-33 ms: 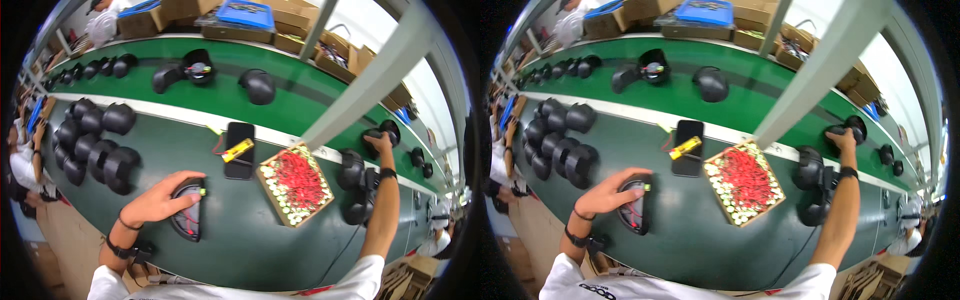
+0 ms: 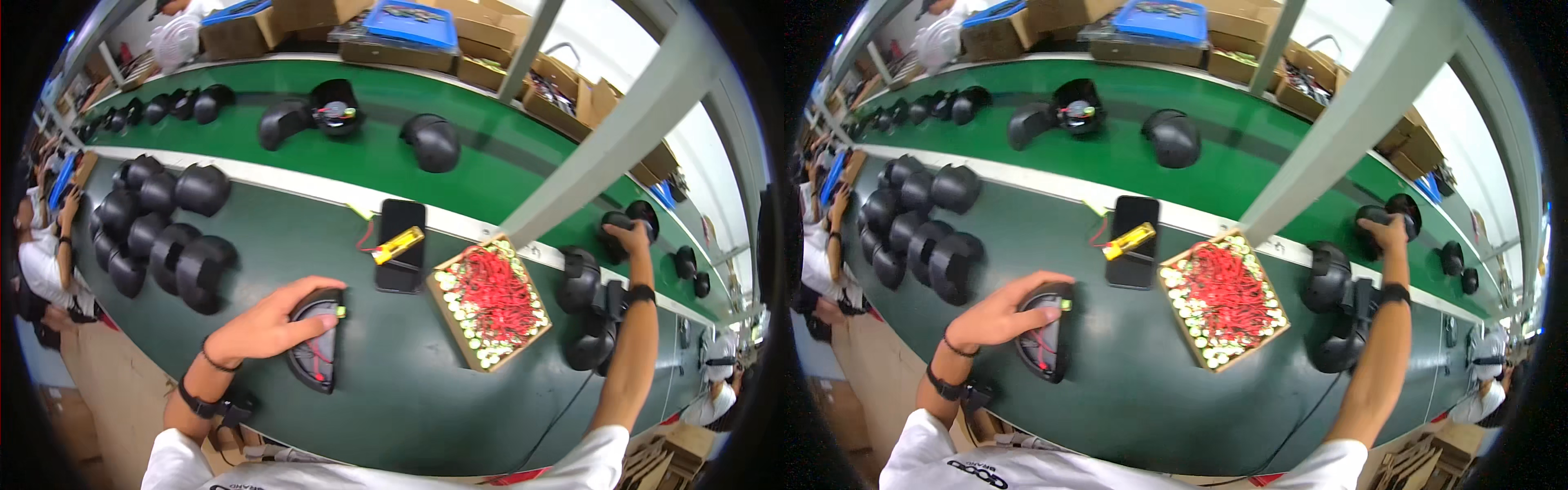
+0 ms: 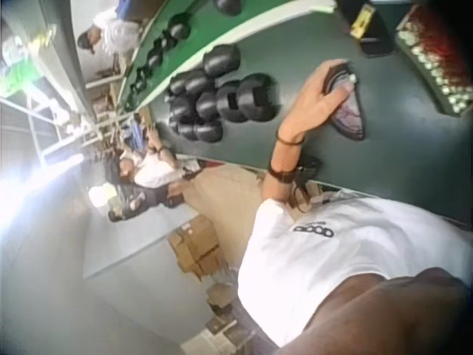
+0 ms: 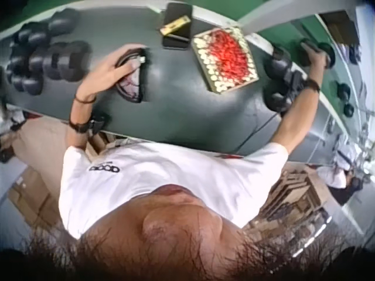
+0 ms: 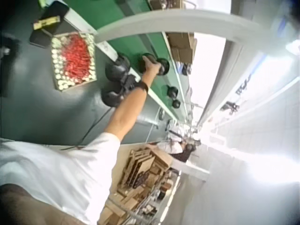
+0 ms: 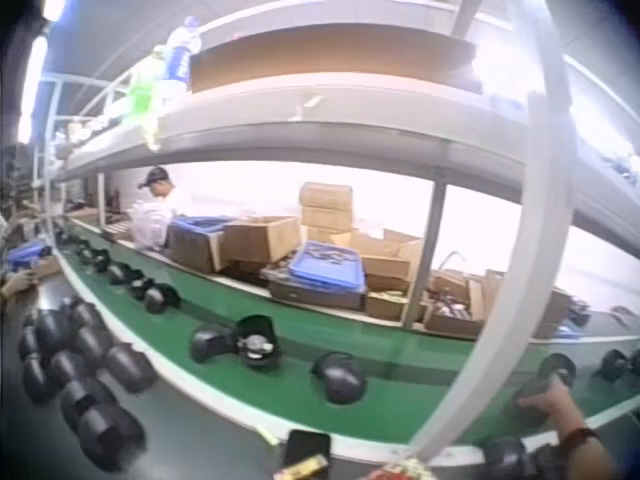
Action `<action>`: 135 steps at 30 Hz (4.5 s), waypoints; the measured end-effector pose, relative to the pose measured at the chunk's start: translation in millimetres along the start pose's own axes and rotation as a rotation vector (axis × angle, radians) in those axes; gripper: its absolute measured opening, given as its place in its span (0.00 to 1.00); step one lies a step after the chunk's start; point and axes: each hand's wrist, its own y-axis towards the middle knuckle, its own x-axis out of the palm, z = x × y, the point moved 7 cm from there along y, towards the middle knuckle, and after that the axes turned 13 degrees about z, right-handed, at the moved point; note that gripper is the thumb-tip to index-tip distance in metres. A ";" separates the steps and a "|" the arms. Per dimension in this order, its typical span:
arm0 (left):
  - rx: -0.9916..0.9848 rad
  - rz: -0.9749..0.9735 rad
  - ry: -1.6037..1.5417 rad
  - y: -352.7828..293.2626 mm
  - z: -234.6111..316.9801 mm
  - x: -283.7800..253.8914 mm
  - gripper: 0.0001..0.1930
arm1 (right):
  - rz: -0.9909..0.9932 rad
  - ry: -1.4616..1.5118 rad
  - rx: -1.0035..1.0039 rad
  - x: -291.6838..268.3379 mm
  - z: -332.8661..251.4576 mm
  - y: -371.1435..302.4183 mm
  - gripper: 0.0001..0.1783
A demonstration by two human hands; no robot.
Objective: Assembling electronic components into plastic shells using scissors and hands.
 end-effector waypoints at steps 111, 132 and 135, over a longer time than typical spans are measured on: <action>0.137 -0.206 0.195 -19.1 7.0 17.3 0.31 | -0.364 0.604 -1.174 -143.5 -323.4 -542.5 0.68; 0.369 0.405 0.678 -111.7 14.6 9.0 0.06 | 0.033 0.364 -0.903 -116.7 -329.5 -575.8 0.35; 0.354 0.382 0.428 -112.3 16.4 11.7 0.05 | 0.057 0.345 -0.880 -113.8 -327.2 -575.8 0.38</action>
